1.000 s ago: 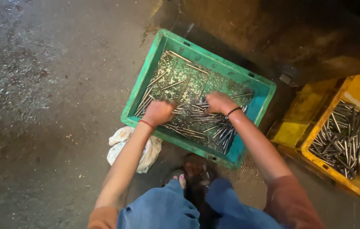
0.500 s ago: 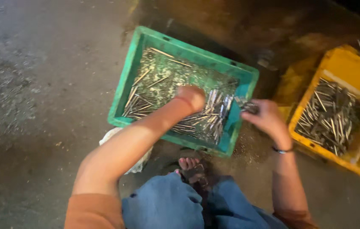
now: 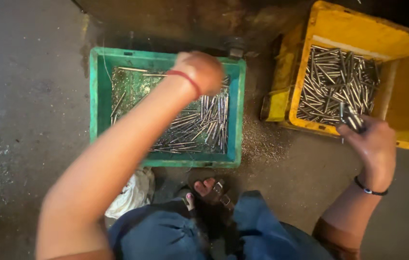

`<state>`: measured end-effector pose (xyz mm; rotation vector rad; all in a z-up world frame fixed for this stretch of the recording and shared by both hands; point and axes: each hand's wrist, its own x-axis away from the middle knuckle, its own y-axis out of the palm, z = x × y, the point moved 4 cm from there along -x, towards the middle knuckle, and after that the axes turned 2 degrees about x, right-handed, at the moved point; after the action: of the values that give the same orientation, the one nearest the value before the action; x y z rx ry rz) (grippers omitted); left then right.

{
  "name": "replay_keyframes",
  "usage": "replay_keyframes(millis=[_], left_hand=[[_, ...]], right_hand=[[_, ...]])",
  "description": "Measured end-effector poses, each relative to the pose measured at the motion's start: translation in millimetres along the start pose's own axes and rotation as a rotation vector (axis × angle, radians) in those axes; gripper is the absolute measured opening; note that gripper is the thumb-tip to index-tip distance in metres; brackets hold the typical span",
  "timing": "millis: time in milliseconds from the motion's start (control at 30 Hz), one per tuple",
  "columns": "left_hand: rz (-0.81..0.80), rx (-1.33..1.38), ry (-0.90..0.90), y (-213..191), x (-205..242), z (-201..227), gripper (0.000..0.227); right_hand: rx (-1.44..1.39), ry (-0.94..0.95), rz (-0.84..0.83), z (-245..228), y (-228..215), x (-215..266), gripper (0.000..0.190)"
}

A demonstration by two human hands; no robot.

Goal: The person sits on the floor and repeatedly scoops metal rods from a green bin, then transfers them into a yellow bin. The hands move the rods in small handfuls, occasionally adjusting the pile in the green bin to reach more rods.

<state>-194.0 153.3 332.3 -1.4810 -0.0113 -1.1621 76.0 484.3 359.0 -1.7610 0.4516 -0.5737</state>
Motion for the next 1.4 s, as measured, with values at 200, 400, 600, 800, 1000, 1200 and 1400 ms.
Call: replay_keyframes(millis=[200, 400, 600, 800, 1000, 1200, 1400], left_hand=[[0.423, 0.646, 0.544, -3.3, -80.0, 155.5, 0.041], [0.807, 0.848, 0.352, 29.6, -137.7, 239.3, 0.115], [0.513, 0.718, 0.439, 85.8, -113.5, 65.6, 0.054], [0.52, 0.729, 0.044, 217.8, 38.2, -99.4, 0.028], [0.837, 0.916, -0.435, 310.6, 95.5, -129.5, 0.017], [0.795, 0.851, -0.593, 335.2, 80.7, -166.6, 0.016], [0.853, 0.481, -0.554, 323.6, 25.9, -204.9, 0.015]], right_hand=[[0.154, 0.033, 0.117, 10.9, 7.1, -25.5, 0.035], [-0.079, -0.135, 0.473, 15.8, 15.8, -30.2, 0.041], [-0.513, -0.206, 0.304, -38.4, 46.3, -25.4, 0.022], [-0.41, -0.439, -0.017, -180.5, 98.3, -14.5, 0.025], [-0.202, -0.933, -0.367, -333.9, 242.4, 7.7, 0.019], [0.342, -1.295, -0.128, -422.6, 373.4, -31.7, 0.013], [0.344, -1.17, -0.123, -445.1, 410.6, -67.6, 0.015]])
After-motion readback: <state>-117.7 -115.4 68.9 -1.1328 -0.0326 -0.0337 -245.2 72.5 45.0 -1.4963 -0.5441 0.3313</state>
